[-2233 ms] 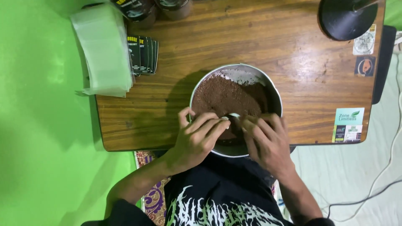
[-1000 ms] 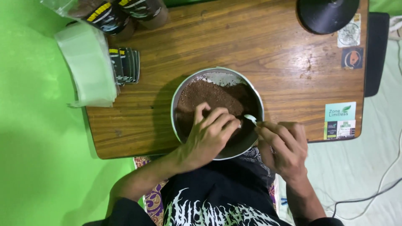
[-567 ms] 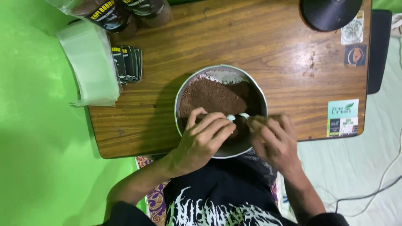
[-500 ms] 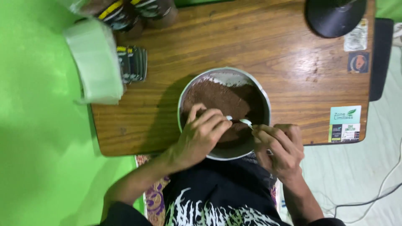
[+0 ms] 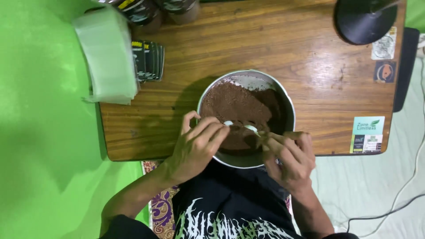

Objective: Sorting through ground coffee in a bowl to remove small white impurities using a spoon and fingers.

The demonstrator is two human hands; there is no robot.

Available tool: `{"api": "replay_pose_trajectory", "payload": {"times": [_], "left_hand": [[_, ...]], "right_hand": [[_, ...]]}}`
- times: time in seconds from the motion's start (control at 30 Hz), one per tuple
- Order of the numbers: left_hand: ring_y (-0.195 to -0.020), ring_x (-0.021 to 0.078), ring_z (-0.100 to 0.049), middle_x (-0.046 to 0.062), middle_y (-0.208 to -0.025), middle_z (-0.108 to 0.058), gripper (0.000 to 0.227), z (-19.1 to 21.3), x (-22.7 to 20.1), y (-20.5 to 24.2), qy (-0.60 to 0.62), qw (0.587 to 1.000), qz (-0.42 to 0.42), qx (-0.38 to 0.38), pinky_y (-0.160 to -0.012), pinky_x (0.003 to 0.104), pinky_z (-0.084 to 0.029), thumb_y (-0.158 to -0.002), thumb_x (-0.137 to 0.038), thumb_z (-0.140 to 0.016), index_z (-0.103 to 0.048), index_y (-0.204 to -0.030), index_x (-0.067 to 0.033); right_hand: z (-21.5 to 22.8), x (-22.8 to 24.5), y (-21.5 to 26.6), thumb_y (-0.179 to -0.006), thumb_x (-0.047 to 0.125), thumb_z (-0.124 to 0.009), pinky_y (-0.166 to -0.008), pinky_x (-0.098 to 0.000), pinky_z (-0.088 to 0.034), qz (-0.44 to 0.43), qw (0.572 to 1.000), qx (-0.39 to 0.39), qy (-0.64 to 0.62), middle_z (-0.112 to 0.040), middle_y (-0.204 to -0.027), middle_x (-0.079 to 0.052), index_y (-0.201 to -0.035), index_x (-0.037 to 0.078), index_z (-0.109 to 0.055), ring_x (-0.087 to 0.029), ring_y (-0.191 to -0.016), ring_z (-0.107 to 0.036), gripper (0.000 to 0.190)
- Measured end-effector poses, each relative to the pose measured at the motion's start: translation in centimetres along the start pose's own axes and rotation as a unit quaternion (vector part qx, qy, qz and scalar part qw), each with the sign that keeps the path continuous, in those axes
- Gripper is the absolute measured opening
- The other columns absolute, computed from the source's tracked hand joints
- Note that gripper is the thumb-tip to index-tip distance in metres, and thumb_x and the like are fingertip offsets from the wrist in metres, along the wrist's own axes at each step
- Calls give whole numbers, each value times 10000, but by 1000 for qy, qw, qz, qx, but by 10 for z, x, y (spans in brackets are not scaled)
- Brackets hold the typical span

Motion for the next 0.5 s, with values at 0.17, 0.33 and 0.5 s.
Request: {"api": "replay_pose_trajectory", "payload": {"times": [0.17, 0.33, 0.5], "left_hand": [[-914, 204, -679, 55, -838, -674, 103, 17, -1, -9, -23, 1000, -14, -6, -906, 454, -461, -901, -5, -744, -705, -971, -71], [-916, 205, -681, 67, -834, -670, 81, 35, -7, -15, -42, 999, -20, -8, -909, 452, -474, -920, -2, -743, -706, -968, -56], [-864, 212, -670, 79, -803, -656, 76, 34, -4, -13, -84, 996, -9, 1, -836, 445, -454, -903, 7, -743, -715, -941, -53]], "right_hand": [[-16, 23, -33, -922, 8, -644, -638, -406, -443, -13, 998, 55, -31, -693, -867, -130, -905, 32, -710, -343, -688, -557, 73], [-30, 38, -51, -976, 17, -591, -609, -419, -412, -8, 996, 86, -31, -537, -718, -146, -808, -5, -621, -368, -651, -501, 172], [-34, 37, -58, -950, 39, -667, -608, -396, -397, -22, 997, 78, -11, -659, -818, -110, -903, 30, -701, -338, -690, -552, 60]]}}
Point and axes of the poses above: each hand's wrist, its own y-axis away from the middle knuckle, its own z-axis out of the back of the hand, x = y × z, the point moved 9 cm from there along -y, towards the middle knuckle
